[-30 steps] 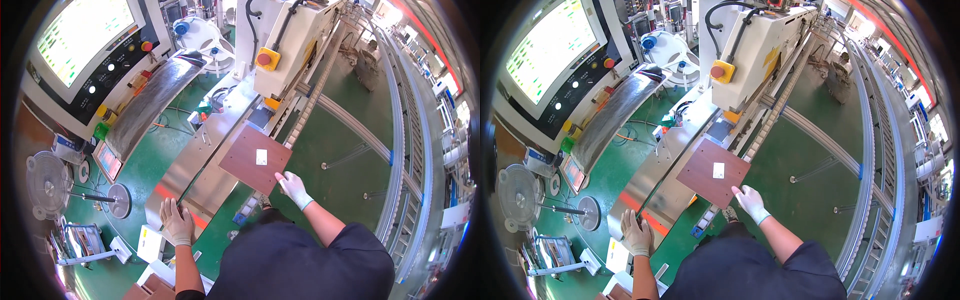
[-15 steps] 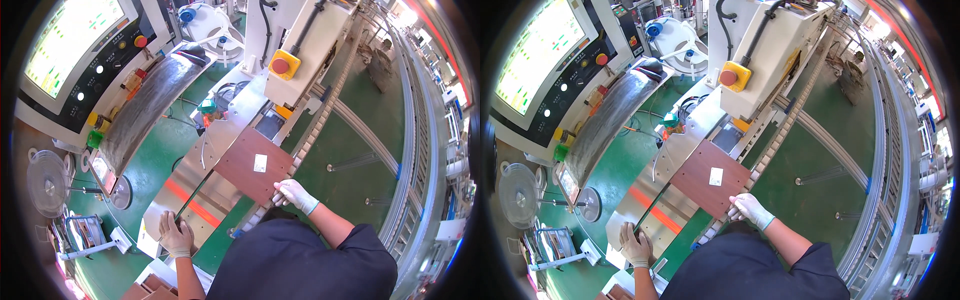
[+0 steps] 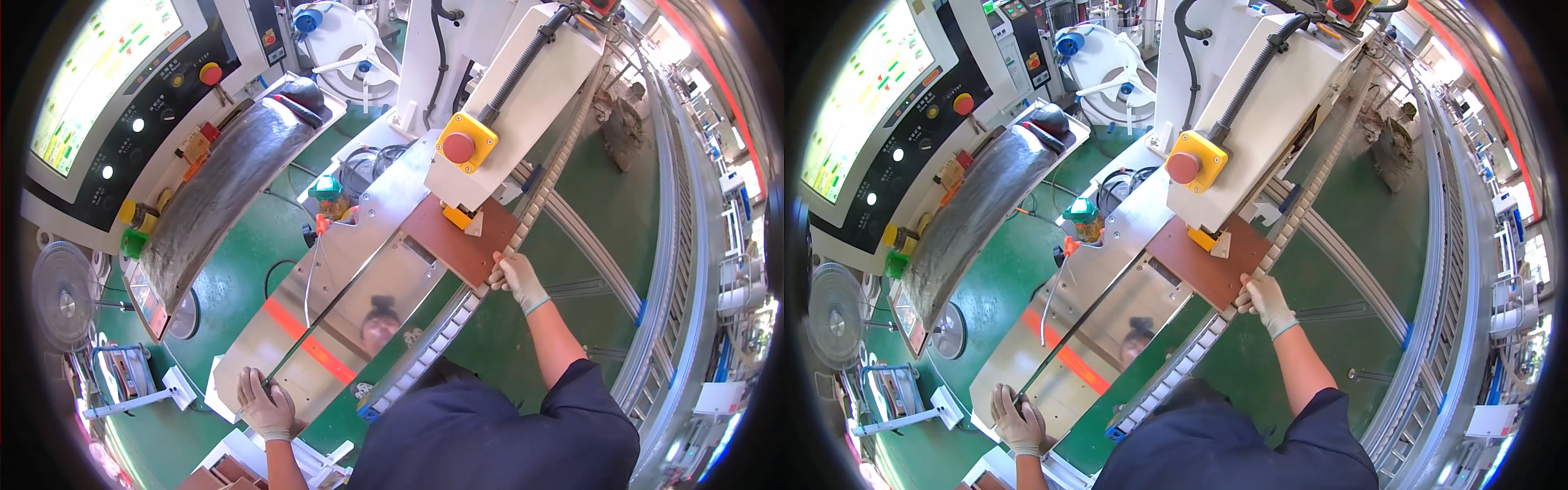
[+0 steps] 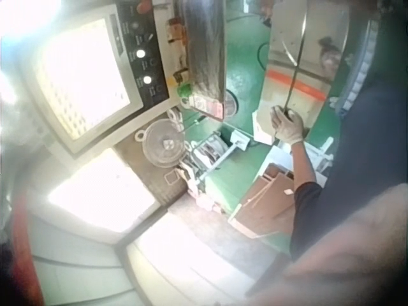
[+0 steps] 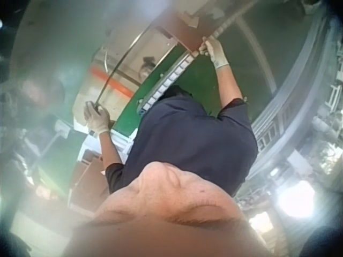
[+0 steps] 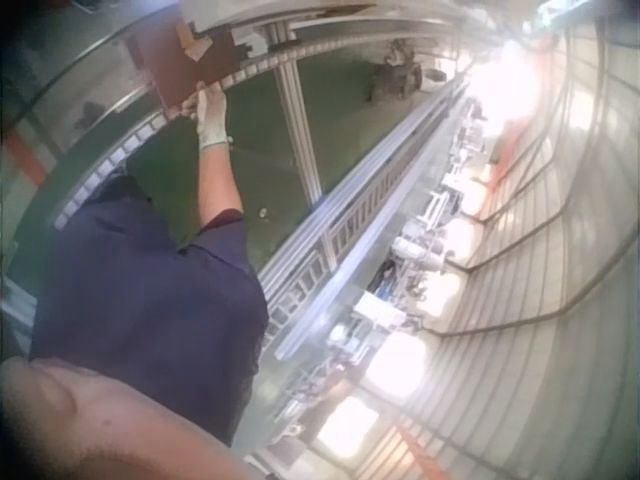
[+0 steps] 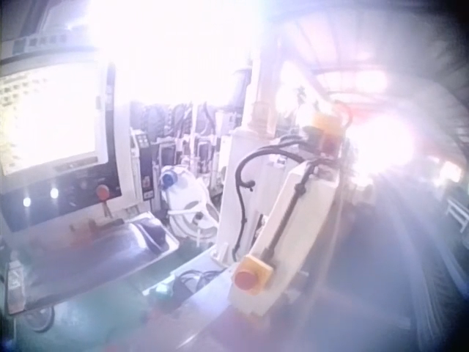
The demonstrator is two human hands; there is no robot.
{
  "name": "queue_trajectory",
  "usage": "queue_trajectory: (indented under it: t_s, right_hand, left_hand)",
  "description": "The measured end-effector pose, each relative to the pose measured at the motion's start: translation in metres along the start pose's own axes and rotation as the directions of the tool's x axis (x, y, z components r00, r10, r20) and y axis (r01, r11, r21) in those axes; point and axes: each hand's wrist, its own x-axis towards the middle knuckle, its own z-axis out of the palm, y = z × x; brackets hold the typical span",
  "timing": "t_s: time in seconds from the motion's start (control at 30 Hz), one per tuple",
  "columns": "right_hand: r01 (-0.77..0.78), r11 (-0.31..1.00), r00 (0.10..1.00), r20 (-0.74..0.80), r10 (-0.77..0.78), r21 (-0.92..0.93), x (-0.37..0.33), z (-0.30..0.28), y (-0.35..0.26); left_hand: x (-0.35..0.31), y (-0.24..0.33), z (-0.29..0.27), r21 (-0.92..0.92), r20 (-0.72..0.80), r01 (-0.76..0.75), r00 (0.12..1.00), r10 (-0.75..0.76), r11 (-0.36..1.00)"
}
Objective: The person picks up wood panels from a stack and feeds them one by one into an industrial edge-banding machine, which conveys them along a rail.
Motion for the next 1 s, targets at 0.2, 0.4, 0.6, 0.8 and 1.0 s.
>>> queue_trajectory:
  t_s: [0.2,0.4,0.6,0.8,1.0]
  right_hand:
    - [0.108,0.994,0.977,-0.186,-0.105,0.006,0.041,-0.026,-0.012]
    - [0.553,0.827,0.786,-0.394,-0.476,0.106,0.060,-0.008,0.026]
    - [0.716,0.572,0.569,-0.140,-0.811,-0.400,0.009,0.086,0.060]
    - [0.979,0.041,0.171,0.698,-0.696,-0.199,-0.147,0.221,0.099]
    - [0.966,0.208,0.251,0.727,-0.639,-0.151,-0.199,0.284,0.118]
  left_hand:
    - [0.005,0.004,-0.003,0.065,-0.022,-0.016,1.000,0.018,0.998]
    - [0.002,0.006,-0.009,0.084,-0.062,0.048,0.997,-0.043,0.995]
    - [-0.018,-0.010,0.013,-0.011,-0.125,0.072,0.989,-0.073,0.997]
    - [-0.139,-0.038,-0.040,-0.173,-0.196,0.196,0.953,-0.229,0.965]
    - [-0.400,-0.131,-0.032,-0.850,0.008,0.519,0.191,-0.982,0.094]
